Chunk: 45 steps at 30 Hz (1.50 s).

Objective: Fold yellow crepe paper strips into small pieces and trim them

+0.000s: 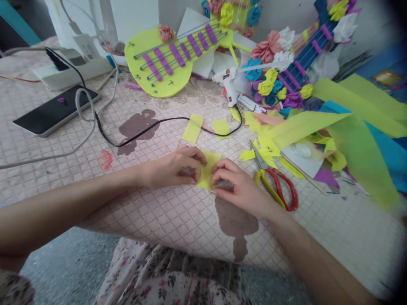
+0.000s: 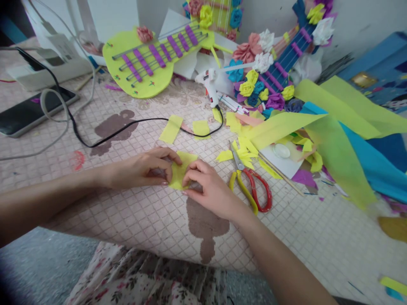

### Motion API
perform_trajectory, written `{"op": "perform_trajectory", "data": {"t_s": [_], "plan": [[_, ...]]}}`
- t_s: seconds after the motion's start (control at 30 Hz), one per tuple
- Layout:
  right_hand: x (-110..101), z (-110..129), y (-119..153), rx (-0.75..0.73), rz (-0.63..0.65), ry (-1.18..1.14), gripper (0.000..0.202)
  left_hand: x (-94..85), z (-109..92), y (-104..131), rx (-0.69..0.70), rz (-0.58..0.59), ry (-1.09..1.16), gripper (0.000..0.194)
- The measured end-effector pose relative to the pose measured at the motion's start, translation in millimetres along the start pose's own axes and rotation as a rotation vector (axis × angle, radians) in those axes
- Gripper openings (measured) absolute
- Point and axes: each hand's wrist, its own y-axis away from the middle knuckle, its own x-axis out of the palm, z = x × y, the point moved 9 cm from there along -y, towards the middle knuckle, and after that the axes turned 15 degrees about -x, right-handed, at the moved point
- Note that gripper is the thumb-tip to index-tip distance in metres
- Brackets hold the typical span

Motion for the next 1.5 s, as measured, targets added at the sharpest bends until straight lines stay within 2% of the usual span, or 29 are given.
{"op": "perform_trajectory", "data": {"t_s": [0.2,0.33,0.47,0.57,0.63,0.73,0.97,1.27,1.5], "plan": [[-1.0,0.1,-1.1,-0.006,-0.006,-0.011,0.014,-0.1,0.6,-1.3,0.022,0.02,0.002,0.009],[-2.5,-2.1,-2.4,0.035,-0.066,0.013,0.013,-0.8,0.5,-3.0,0.003,-0.033,0.008,0.006],[-0.8,-2.9,-1.8,0.025,-0.036,0.009,0.014,-2.6,1.5,-4.4,-0.019,-0.089,0.02,0.007],[-0.5,-1.8,-0.8,0.009,-0.006,0.001,0.014,-2.2,2.1,-4.7,0.01,-0.055,0.021,0.005],[-1.7,-1.5,-0.5,0.019,-0.014,0.002,0.014,-1.0,2.1,-4.5,0.043,-0.008,0.02,0.01],[-3.4,-2.2,-0.7,0.044,-0.039,-0.003,0.013,-1.6,2.5,-4.5,0.061,0.013,0.012,0.006],[-5.8,-6.6,-1.2,0.059,-0.074,-0.015,0.011,-3.3,1.1,-5.4,0.024,-0.038,-0.001,0.006],[-3.4,-5.7,-4.3,0.086,-0.184,0.046,0.014,-0.1,1.7,-5.6,-0.045,-0.14,-0.019,0.005],[-3.3,-4.3,-4.7,0.096,-0.201,0.076,0.016,2.3,2.7,-5.5,-0.058,-0.176,-0.037,0.005]]}}
